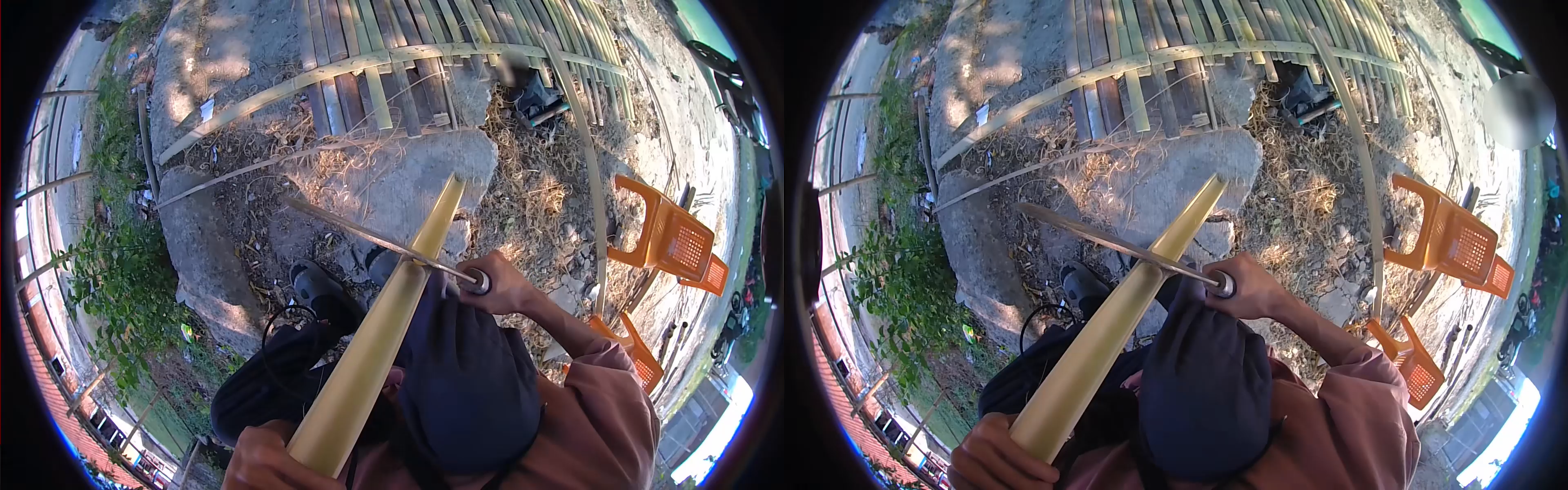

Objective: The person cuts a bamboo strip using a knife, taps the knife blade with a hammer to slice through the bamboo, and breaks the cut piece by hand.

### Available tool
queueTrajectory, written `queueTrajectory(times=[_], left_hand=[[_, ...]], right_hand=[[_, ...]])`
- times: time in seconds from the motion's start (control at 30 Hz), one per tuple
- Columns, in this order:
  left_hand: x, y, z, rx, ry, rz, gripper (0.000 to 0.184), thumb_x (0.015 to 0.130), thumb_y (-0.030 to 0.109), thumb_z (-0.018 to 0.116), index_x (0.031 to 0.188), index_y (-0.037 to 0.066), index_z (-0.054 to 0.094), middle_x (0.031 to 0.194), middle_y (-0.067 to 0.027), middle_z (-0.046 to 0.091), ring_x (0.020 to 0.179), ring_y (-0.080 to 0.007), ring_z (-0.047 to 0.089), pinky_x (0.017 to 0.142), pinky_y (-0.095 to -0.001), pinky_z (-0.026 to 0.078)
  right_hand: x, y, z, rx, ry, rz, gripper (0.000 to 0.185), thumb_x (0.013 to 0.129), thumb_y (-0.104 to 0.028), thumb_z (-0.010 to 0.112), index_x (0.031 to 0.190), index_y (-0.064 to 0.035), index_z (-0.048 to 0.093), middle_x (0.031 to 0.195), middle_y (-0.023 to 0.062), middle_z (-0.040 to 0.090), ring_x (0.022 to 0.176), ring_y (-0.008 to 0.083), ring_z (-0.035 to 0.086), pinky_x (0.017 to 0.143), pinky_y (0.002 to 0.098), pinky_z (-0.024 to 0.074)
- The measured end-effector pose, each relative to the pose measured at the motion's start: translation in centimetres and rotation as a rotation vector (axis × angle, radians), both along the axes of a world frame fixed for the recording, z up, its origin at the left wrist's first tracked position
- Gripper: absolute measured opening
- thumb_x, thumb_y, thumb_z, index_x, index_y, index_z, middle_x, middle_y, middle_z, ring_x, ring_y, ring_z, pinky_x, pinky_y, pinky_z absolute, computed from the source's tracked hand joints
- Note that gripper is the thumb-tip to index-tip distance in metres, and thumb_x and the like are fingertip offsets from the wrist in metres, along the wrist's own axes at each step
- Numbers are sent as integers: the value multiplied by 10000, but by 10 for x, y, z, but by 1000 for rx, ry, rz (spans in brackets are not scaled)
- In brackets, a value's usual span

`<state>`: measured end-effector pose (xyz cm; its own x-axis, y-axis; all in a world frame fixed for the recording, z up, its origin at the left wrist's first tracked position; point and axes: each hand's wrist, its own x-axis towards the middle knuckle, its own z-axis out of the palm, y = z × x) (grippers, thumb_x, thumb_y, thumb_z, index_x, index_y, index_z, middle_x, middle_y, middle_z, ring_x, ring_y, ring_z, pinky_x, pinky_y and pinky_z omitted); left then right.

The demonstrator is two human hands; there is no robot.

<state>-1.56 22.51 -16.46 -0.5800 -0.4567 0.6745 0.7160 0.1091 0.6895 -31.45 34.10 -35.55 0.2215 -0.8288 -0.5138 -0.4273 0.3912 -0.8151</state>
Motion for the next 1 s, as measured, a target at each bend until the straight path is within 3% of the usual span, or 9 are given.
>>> queueTrajectory(times=[0.13,0.27,0.5,0.57,0.63,0.73,0.87,1.0], left_hand=[[-3,12,-1,32,42,116,201,759,58,734,602,112,620,571,-42,619,511,-151,638,523,-341,625],[-10,5,2,-8,56,-3,207,739,56,716,569,109,611,540,-45,594,481,-173,621,503,-347,617],[-6,-2,1,-15,28,-108,248,718,22,694,536,116,554,514,-39,564,476,-168,611,490,-346,603],[-7,-3,2,-19,35,-117,255,723,28,701,536,118,552,509,-37,564,466,-162,606,477,-343,597],[-10,-1,0,-20,36,-119,262,727,33,708,536,119,551,505,-35,564,455,-156,602,464,-340,591],[-10,9,-1,31,89,65,244,739,57,718,556,117,568,511,-35,574,450,-149,600,456,-323,584],[-8,3,0,9,65,10,225,761,79,718,582,109,585,520,-37,582,458,-145,610,453,-316,582],[-6,-6,0,-56,33,-125,246,806,98,713,595,101,586,552,-44,599,468,-137,616,448,-325,581]], right_hand=[[4,-3,7,133,128,-69,240,715,-138,751,903,-10,674,814,181,697,771,347,696,732,419,541],[3,2,12,-2,74,-32,240,717,-149,743,895,-7,669,816,190,694,795,367,695,738,426,538],[8,3,-15,93,78,-83,405,715,-202,745,1066,-3,713,865,162,728,820,336,711,824,404,572],[12,12,-23,-98,101,-172,191,707,-147,722,806,-1,649,644,98,614,594,160,612,609,345,502],[9,4,-8,-147,46,-153,198,706,-149,723,813,3,652,647,103,616,594,166,616,607,343,503],[10,1,-8,-135,-28,-117,212,702,-145,728,832,9,662,660,115,626,598,182,629,610,343,509],[15,3,-25,-47,3,-210,231,690,-131,737,864,9,677,689,137,653,629,201,669,625,354,524],[11,3,-18,-129,96,-179,257,689,-140,747,886,10,679,713,145,673,659,223,695,645,363,538]])
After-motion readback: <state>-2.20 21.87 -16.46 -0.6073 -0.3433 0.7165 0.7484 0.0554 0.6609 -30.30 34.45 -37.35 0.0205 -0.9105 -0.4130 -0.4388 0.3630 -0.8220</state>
